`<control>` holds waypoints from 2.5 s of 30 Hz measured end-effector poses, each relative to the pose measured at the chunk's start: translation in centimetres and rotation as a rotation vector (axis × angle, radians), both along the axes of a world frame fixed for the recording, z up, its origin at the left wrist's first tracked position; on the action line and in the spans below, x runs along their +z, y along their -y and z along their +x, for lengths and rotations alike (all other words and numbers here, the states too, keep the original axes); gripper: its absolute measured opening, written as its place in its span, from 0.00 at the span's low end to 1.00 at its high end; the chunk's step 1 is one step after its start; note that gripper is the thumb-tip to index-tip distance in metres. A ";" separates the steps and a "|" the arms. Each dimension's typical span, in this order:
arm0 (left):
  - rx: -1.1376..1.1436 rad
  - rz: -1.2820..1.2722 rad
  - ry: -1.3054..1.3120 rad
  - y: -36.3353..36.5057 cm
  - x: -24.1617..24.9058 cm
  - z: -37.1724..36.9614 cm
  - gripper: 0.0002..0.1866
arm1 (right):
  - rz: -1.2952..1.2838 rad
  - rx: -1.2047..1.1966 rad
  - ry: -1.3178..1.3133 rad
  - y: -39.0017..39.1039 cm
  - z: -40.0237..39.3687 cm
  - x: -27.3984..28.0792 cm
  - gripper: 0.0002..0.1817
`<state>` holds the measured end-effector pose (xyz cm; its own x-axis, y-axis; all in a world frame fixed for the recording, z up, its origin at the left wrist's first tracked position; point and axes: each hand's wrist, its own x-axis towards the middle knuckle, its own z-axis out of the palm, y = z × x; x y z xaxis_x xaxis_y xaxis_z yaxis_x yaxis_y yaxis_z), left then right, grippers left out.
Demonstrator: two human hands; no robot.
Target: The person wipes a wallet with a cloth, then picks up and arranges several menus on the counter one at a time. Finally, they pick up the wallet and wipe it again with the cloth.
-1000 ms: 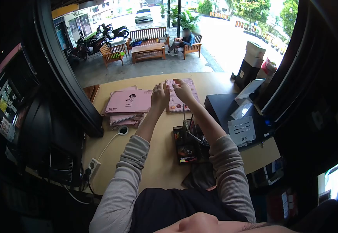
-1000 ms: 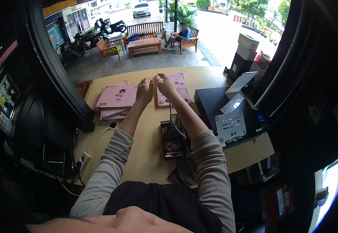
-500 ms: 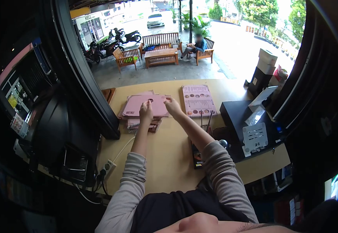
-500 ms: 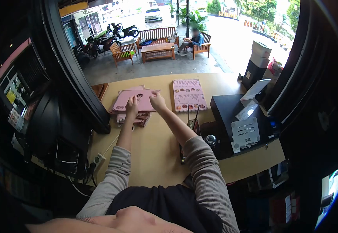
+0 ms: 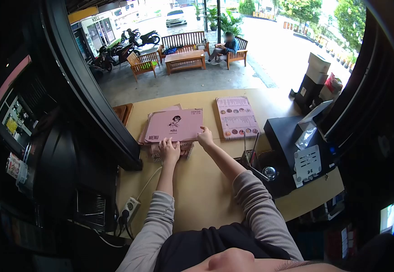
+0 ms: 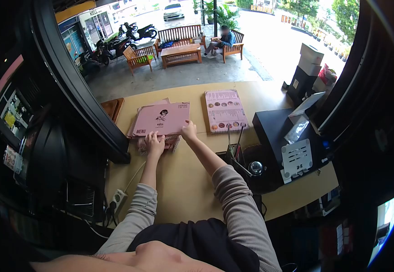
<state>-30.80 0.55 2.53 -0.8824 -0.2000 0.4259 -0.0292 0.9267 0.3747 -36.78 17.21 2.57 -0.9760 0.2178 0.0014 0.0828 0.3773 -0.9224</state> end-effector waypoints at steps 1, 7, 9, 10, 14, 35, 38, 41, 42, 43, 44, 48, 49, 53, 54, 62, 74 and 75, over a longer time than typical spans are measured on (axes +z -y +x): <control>0.024 -0.011 -0.009 0.0 0.2 0.1 0.23 | -0.062 0.000 -0.050 0.1 -0.8 -1.1 0.24; 0.101 0.042 -0.150 1.0 1.0 -0.4 0.15 | -0.266 0.069 0.122 0.4 0.2 -1.2 0.34; 0.128 0.059 -0.173 1.7 0.2 -0.8 0.14 | -0.322 0.083 0.171 1.1 1.7 -0.5 0.37; 0.158 0.062 -0.156 1.9 0.3 -0.7 0.15 | -0.381 0.095 0.205 1.5 2.5 0.2 0.40; 0.190 0.062 -0.153 2.8 -0.9 -1.4 0.19 | -0.514 0.159 0.243 2.5 4.3 0.9 0.42; -0.152 -0.038 0.058 4.8 -3.3 0.0 0.30 | 0.663 -0.175 -0.302 0.2 2.0 2.8 0.33; -0.172 -0.079 0.068 4.8 -2.4 0.9 0.30 | 0.662 0.136 -0.187 0.1 1.5 2.4 0.31; -0.086 -0.092 0.055 3.8 -1.6 2.7 0.30 | 0.883 0.148 -0.190 0.3 2.3 1.4 0.30; -0.005 -0.066 0.034 3.4 -1.5 3.1 0.29 | 0.864 0.149 -0.164 0.3 2.5 1.5 0.31; -0.008 -0.066 0.035 3.0 -1.6 3.4 0.29 | 0.846 0.149 -0.139 0.1 2.7 1.7 0.32; 0.054 -0.053 -0.031 2.7 -1.7 3.7 0.29 | 0.846 0.147 -0.137 0.1 2.9 1.9 0.32; 0.122 -0.035 -0.194 2.2 -0.6 4.5 0.30 | 0.834 0.176 -0.083 -0.2 3.4 2.4 0.33; 0.124 -0.037 -0.197 2.1 0.1 4.8 0.30 | 0.832 0.188 -0.066 -0.2 3.4 2.4 0.33; 0.143 0.130 -0.124 2.0 0.6 5.8 0.31 | 0.807 0.174 -0.072 -0.1 4.0 1.8 0.31; 0.140 0.182 -0.168 2.1 0.0 5.8 0.31 | 0.789 0.169 -0.061 -0.1 4.1 1.8 0.31; 0.052 0.701 0.081 3.1 -5.8 4.1 0.20 | 0.745 0.178 -0.029 -0.2 4.9 2.5 0.30; 0.126 0.630 0.096 2.5 -2.3 5.9 0.20 | 0.497 0.252 0.120 -2.8 6.4 2.4 0.30; 0.123 0.623 0.094 2.5 -2.2 6.0 0.20 | 0.469 0.223 0.086 -2.9 6.5 2.1 0.28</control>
<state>-24.76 -1.96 0.32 -0.8651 -0.4872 0.1193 -0.1803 0.5239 0.8325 -30.26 20.12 4.64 -0.9994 -0.0001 -0.0337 0.0216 0.7654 -0.6432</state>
